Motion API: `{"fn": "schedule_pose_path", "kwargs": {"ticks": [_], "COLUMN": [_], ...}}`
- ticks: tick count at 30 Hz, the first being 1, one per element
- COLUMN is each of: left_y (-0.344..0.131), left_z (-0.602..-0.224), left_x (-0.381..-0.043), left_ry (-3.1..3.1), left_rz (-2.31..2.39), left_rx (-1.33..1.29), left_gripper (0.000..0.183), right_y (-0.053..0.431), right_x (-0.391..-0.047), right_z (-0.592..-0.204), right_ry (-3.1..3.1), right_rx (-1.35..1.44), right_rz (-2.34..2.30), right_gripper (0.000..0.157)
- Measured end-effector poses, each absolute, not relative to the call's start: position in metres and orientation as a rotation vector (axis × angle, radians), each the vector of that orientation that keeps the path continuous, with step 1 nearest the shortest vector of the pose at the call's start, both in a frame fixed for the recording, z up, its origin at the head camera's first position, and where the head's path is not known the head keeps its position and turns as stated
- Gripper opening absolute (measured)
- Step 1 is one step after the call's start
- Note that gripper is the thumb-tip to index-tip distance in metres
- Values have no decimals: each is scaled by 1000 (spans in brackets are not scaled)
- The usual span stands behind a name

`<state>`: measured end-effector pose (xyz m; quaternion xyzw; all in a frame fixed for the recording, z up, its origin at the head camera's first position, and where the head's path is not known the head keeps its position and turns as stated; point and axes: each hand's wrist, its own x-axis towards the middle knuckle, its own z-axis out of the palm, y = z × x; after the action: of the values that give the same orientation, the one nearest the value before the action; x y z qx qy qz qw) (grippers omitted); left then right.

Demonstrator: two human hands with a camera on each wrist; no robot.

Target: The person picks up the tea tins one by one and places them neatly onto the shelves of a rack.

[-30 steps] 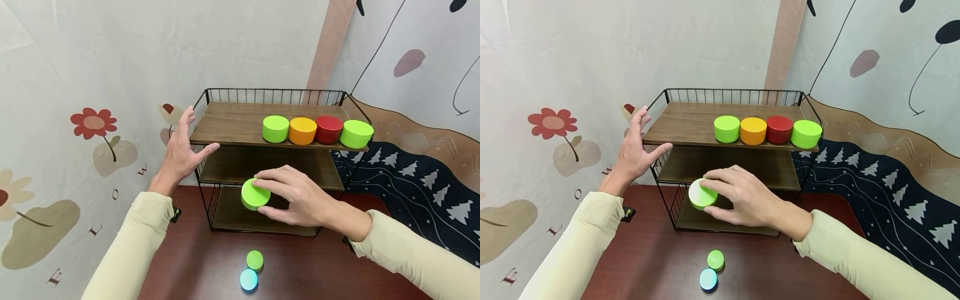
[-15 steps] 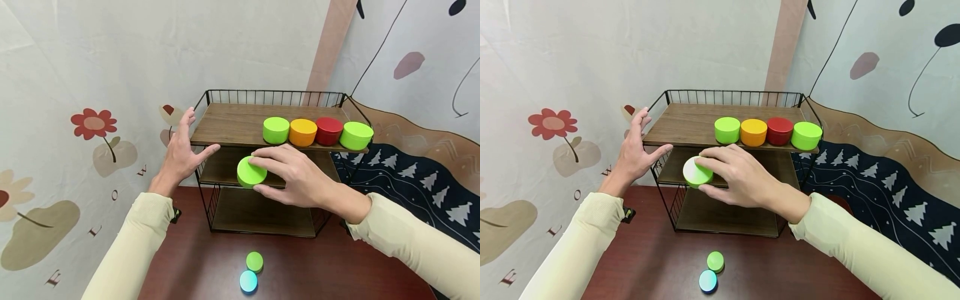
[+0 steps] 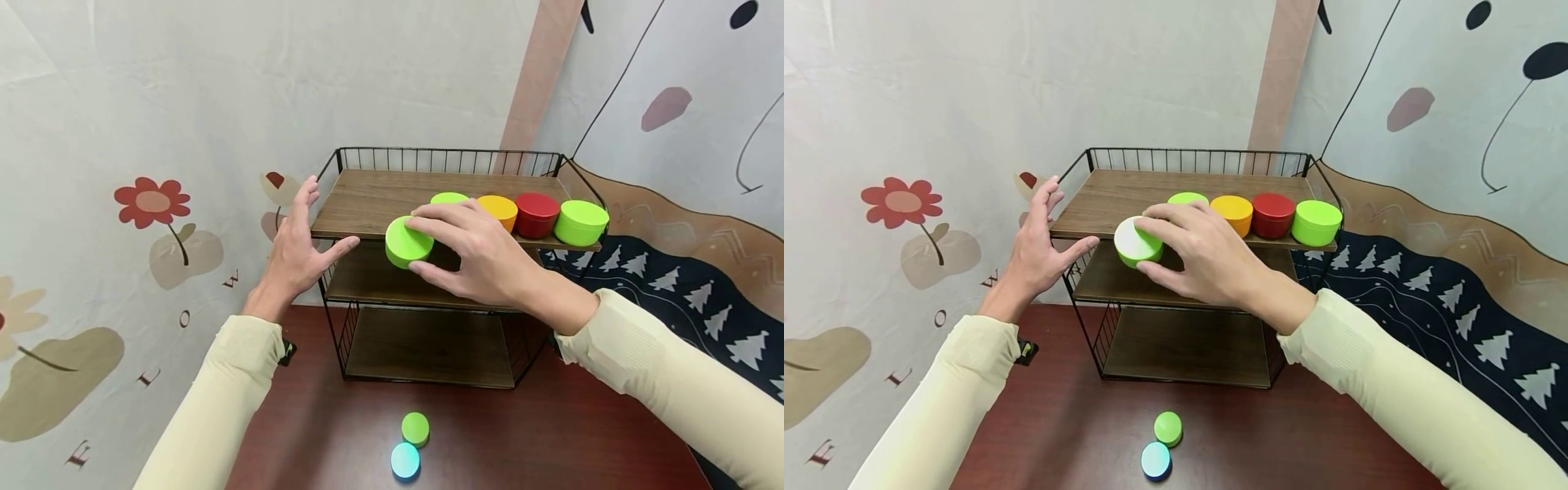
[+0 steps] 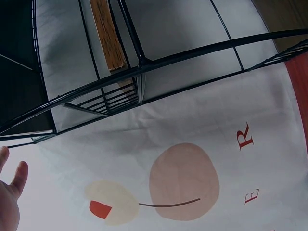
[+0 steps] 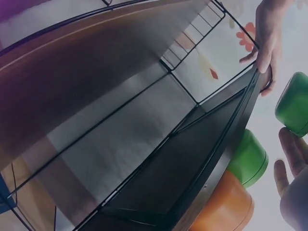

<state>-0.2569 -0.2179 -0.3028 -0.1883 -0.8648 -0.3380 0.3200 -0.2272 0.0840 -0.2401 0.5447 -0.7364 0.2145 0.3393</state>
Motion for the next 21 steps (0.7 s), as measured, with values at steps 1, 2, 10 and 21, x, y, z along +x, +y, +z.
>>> {"fn": "schedule_pose_path", "kwargs": {"ticks": [1, 2, 10, 21], "left_y": [-218, -218, -219, -219], "left_z": [-303, -303, -303, -303], "left_x": [-257, -256, -257, -258], "left_ry": [-2273, -2275, -2264, -2257], "left_rz": [-889, -888, -888, -888], "left_rx": [-494, -492, -497, -507], "left_gripper": [102, 102, 101, 101], "right_y": [84, 83, 80, 73], "right_x": [-228, -229, -238, -248], "right_z": [-239, -239, -232, -227], "right_ry": [-1919, -1921, -1978, -2114], "right_rx": [1411, 1402, 1314, 1230], "right_rz": [553, 550, 546, 532], "right_gripper": [50, 50, 49, 47]}}
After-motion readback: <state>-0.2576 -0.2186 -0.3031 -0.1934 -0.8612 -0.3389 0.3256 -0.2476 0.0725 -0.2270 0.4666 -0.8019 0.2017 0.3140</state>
